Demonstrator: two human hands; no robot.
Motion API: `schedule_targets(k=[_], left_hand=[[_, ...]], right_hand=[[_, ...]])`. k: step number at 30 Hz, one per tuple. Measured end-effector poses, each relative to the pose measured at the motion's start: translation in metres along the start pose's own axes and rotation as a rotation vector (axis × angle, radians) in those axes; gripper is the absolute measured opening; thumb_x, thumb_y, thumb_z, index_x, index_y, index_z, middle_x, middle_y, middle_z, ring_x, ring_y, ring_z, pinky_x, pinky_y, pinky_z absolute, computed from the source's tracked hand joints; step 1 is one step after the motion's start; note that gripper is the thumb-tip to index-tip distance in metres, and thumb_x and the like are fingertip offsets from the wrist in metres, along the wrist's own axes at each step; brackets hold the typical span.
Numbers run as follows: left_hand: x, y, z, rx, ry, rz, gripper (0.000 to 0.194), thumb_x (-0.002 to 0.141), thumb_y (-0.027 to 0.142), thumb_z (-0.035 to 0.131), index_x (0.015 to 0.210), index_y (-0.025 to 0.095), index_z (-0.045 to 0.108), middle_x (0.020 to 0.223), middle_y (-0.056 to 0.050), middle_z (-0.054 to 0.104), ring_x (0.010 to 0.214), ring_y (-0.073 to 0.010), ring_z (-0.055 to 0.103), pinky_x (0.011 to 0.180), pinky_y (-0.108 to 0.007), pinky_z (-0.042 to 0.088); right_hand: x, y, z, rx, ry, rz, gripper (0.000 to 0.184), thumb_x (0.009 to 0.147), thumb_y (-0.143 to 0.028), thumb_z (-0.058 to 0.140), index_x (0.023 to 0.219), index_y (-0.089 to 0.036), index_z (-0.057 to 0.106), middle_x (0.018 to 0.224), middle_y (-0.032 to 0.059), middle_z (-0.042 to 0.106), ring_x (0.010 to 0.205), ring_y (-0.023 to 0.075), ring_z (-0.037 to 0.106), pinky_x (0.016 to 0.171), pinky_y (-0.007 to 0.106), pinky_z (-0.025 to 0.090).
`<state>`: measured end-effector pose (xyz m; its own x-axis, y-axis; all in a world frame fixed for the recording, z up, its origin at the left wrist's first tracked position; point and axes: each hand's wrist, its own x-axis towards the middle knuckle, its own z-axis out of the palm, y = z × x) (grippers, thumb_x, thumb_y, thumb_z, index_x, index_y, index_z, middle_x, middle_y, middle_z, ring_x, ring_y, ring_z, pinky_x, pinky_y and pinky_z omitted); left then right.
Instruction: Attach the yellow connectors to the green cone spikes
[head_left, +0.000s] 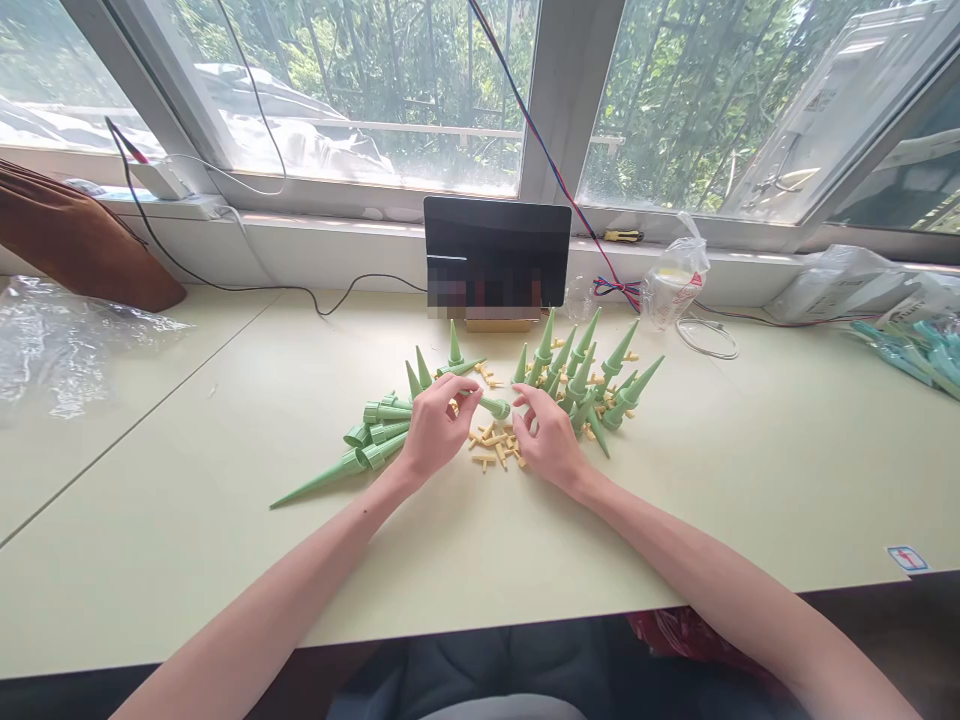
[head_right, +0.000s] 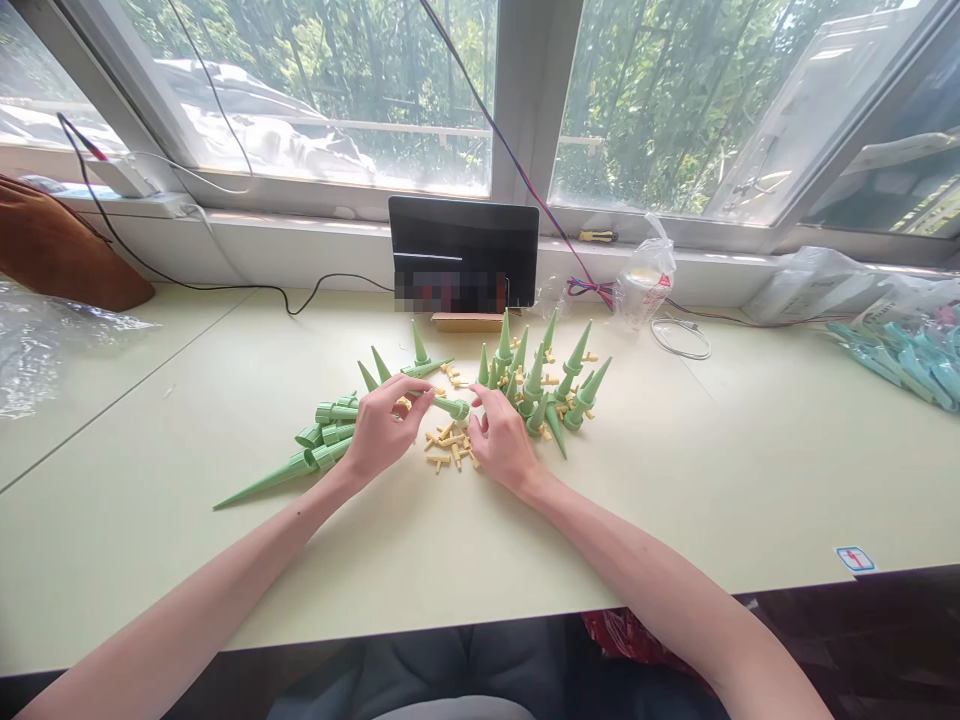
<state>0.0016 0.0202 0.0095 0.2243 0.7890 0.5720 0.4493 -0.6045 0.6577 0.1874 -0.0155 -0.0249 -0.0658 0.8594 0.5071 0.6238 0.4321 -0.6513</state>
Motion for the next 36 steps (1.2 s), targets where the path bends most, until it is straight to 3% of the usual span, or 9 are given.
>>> schedule_targets(k=[14,20,22,25,28,36], left_hand=[[0.000,0.010,-0.003,-0.173,0.012,-0.050,0.016,0.092,0.033,0.059,0.096,0.018,0.066,0.094,-0.006,0.069,0.084,-0.0152,0.067,0.061,-0.021,0.055],[0.001,0.010,-0.002,-0.394,-0.011,-0.237,0.032,0.085,0.040,0.068,0.110,0.020,0.060,0.080,-0.002,0.063,0.067,-0.0125,0.063,0.047,-0.018,0.049],[0.001,0.008,-0.001,-0.501,-0.036,-0.306,0.038,0.083,0.042,0.070,0.113,0.021,0.057,0.079,-0.001,0.063,0.057,-0.0108,0.059,0.039,-0.018,0.044],[0.000,0.006,0.002,-0.545,-0.108,-0.335,0.031,0.082,0.043,0.072,0.100,0.018,0.064,0.085,-0.005,0.066,0.055,-0.0103,0.058,0.035,-0.018,0.040],[-0.002,0.007,0.004,-0.511,-0.189,-0.307,0.025,0.083,0.042,0.071,0.092,0.018,0.069,0.088,-0.006,0.069,0.058,-0.0110,0.061,0.039,-0.018,0.043],[-0.005,0.008,0.007,-0.512,-0.261,-0.280,0.030,0.085,0.043,0.068,0.101,0.018,0.068,0.091,-0.006,0.071,0.066,-0.0146,0.066,0.052,-0.023,0.055]], right_hand=[[0.000,-0.006,-0.003,0.023,-0.012,-0.077,0.038,0.092,-0.021,0.059,0.129,-0.025,0.059,0.121,0.0071,0.062,0.075,0.0151,0.062,0.080,0.032,0.055],[-0.001,-0.006,-0.001,0.032,0.030,-0.066,0.034,0.092,-0.029,0.062,0.125,-0.023,0.060,0.107,0.0063,0.068,0.065,0.0144,0.057,0.071,0.032,0.054],[-0.001,-0.007,-0.001,0.037,0.067,-0.050,0.036,0.091,-0.032,0.063,0.126,-0.022,0.058,0.107,0.0063,0.069,0.063,0.0138,0.057,0.068,0.031,0.054],[-0.001,-0.008,-0.002,0.056,0.080,-0.027,0.040,0.091,-0.037,0.064,0.127,-0.022,0.055,0.108,0.0062,0.070,0.060,0.0129,0.057,0.063,0.030,0.054],[-0.002,-0.009,-0.003,0.064,0.059,-0.019,0.041,0.091,-0.039,0.064,0.127,-0.023,0.055,0.107,0.0059,0.070,0.057,0.0123,0.056,0.060,0.029,0.053],[-0.001,-0.013,-0.006,0.119,-0.034,-0.028,0.037,0.090,-0.035,0.067,0.124,-0.024,0.059,0.104,0.0033,0.073,0.051,0.0106,0.047,0.059,0.028,0.050]])
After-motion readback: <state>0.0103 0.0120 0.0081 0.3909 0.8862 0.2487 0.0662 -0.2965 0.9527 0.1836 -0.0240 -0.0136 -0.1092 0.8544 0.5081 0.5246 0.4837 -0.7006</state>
